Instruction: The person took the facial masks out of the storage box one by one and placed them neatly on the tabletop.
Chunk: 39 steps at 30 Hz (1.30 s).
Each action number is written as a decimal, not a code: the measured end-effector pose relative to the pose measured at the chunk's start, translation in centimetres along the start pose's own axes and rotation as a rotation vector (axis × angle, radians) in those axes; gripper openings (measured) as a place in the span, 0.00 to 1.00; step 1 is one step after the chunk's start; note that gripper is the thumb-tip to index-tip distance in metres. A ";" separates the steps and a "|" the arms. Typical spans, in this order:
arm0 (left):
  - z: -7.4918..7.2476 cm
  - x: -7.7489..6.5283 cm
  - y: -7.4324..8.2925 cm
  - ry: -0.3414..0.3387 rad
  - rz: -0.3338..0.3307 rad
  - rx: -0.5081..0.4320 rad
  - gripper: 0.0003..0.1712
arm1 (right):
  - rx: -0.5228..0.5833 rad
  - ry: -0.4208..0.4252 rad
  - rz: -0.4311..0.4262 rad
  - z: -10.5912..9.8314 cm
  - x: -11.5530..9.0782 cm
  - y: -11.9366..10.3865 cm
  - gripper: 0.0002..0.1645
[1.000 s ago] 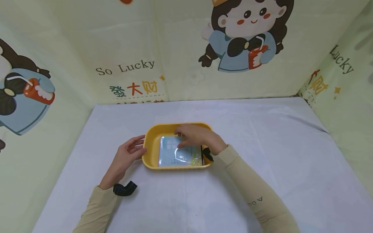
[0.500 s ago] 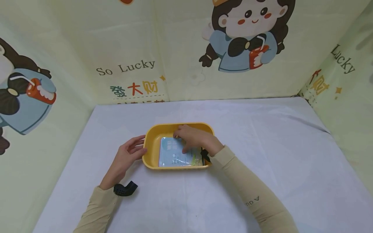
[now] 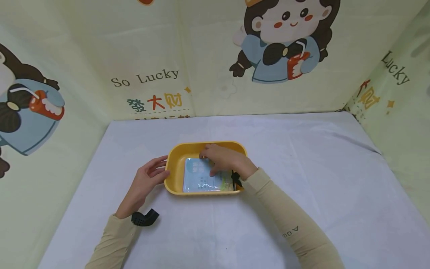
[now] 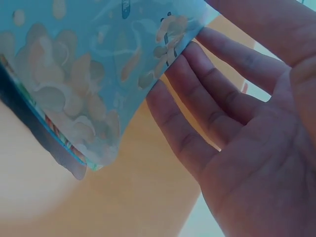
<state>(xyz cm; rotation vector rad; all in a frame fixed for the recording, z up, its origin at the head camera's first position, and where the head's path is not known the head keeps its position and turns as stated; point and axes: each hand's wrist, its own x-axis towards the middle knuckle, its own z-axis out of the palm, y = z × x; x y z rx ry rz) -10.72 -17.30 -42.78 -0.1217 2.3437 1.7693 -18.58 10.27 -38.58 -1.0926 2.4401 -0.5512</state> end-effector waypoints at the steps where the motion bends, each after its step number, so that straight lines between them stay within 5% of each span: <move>1: 0.0 0.0 0.0 0.000 0.000 0.001 0.32 | -0.002 0.000 0.007 0.0 0.0 0.0 0.37; 16: 0.0 0.0 0.1 0.012 -0.010 0.020 0.32 | -0.123 0.069 0.021 0.2 0.0 -0.6 0.33; 29: -0.3 0.1 0.4 -0.021 -0.011 -0.019 0.31 | 0.069 0.070 -0.057 -0.6 0.6 0.7 0.25; 39: -0.4 0.3 0.2 -0.025 -0.006 -0.030 0.31 | 0.156 0.063 -0.082 -1.4 0.8 1.1 0.07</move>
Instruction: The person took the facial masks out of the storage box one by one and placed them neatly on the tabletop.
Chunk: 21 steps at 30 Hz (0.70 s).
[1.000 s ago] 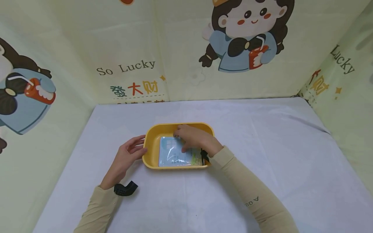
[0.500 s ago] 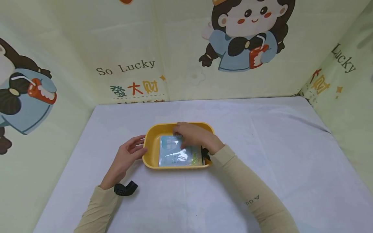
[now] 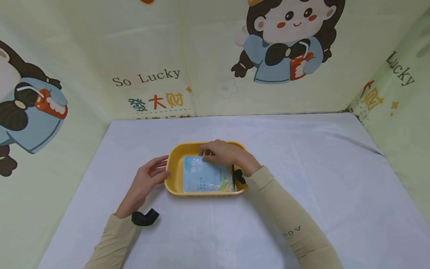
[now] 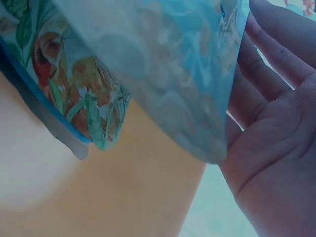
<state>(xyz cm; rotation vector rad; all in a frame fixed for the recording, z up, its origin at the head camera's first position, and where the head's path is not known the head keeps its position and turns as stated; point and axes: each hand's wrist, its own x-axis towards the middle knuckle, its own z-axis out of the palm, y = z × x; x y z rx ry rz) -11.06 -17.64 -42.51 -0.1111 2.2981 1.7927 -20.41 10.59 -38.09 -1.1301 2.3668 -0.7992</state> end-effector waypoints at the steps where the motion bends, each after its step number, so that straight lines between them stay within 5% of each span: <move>1: 0.0 0.0 0.0 0.000 0.000 0.002 0.31 | 0.003 -0.001 -0.002 -0.1 0.0 0.0 0.07; 21: 0.2 -0.1 -0.3 0.011 0.005 0.022 0.31 | 0.193 -0.071 0.007 -0.6 -0.3 1.0 0.12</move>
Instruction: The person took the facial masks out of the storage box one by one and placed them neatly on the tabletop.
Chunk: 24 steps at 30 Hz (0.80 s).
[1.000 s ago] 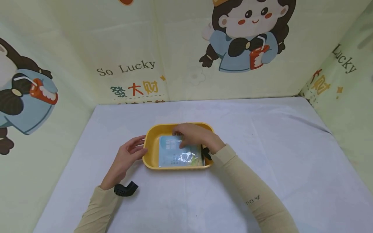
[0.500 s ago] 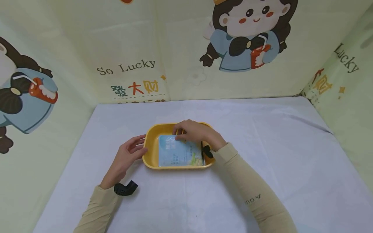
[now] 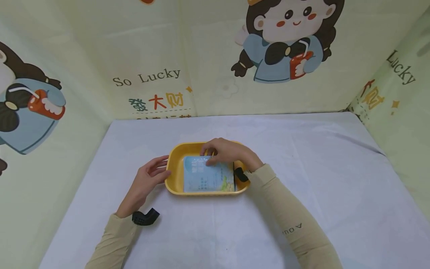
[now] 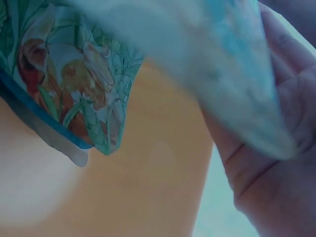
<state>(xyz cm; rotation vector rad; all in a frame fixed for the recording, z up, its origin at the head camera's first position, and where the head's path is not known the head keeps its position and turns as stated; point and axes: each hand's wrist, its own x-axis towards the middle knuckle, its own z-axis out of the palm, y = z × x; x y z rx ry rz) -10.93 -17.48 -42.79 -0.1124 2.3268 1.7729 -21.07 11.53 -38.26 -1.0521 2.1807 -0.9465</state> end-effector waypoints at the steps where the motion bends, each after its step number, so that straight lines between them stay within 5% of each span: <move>1: 0.0 0.0 0.0 0.001 -0.002 0.003 0.31 | 0.009 0.000 -0.012 0.0 0.0 0.0 0.11; 24: 0.0 -0.3 -0.2 -0.008 0.044 -0.030 0.31 | 0.053 0.051 -0.070 -0.6 -0.8 -0.6 0.11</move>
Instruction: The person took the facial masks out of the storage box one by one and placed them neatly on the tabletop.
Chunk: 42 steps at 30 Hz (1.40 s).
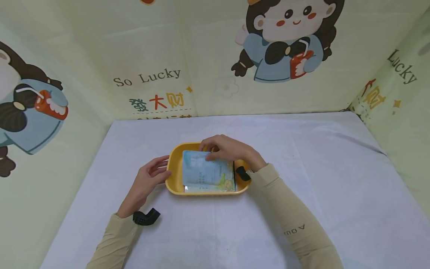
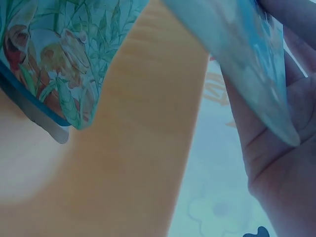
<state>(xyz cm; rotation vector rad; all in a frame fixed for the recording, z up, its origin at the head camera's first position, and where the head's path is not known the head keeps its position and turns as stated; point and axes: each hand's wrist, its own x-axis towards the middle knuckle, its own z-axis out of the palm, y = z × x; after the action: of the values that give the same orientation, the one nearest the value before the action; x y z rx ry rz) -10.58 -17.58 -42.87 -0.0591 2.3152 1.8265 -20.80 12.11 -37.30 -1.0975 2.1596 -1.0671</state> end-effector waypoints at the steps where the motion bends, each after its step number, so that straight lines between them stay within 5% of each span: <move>1: 0.0 0.0 0.0 0.001 0.001 0.001 0.31 | -0.003 0.003 -0.001 0.0 0.0 -0.1 0.11; 42: 0.1 0.1 0.1 0.008 -0.016 0.036 0.30 | -0.077 0.172 0.050 -5.2 -4.8 -2.3 0.12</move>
<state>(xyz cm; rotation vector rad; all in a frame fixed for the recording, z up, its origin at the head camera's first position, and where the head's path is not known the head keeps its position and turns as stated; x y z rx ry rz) -10.68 -17.47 -42.82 -0.0803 2.3455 1.7797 -20.79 17.44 -32.11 -1.0122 2.3679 -1.1002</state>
